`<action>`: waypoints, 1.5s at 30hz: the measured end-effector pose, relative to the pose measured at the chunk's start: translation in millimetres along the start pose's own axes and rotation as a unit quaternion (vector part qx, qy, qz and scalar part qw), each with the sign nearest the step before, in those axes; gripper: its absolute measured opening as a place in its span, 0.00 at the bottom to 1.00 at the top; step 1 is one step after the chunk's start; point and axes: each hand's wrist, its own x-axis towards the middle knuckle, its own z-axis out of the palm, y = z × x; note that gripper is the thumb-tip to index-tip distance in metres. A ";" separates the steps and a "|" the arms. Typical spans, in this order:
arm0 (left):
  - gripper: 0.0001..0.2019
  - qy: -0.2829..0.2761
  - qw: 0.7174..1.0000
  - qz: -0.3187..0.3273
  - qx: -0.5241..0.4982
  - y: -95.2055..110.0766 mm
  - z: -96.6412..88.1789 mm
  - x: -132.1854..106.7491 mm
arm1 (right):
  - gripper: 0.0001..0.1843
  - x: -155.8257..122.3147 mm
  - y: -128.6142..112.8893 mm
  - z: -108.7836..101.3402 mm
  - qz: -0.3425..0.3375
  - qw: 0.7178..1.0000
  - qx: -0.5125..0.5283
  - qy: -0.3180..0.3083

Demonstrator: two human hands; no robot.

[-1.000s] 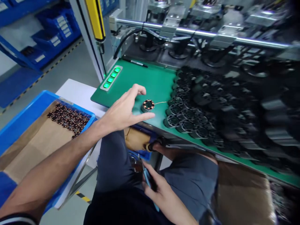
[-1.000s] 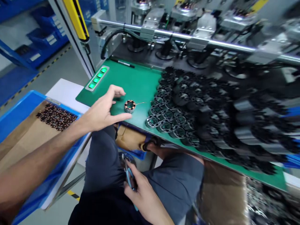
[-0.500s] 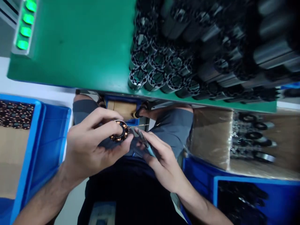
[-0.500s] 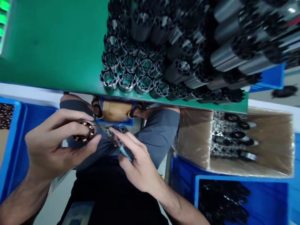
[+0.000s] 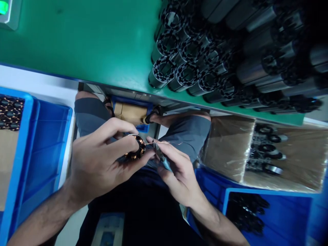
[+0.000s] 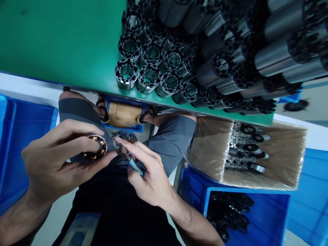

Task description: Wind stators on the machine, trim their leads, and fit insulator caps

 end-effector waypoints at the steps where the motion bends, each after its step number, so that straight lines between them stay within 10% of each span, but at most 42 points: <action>1: 0.13 0.000 1.000 -0.001 -0.004 0.3 0.1 -0.1 | 0.49 -0.1 -0.2 0.7 -0.005 1.000 0.001 0.004; 14: 0.15 0.032 0.990 -0.091 -0.103 -14.9 8.6 -6.5 | 0.29 12.1 14.1 7.1 0.078 0.997 0.016 0.003; 23: 0.06 0.029 0.789 -0.341 -0.510 -19.4 23.9 -13.4 | 0.44 12.6 21.0 15.4 -0.058 0.986 -0.139 0.068; 45: 0.08 0.026 0.788 -0.362 -0.497 -4.3 38.5 -1.8 | 0.31 6.3 26.2 12.3 -0.041 0.982 -0.153 0.103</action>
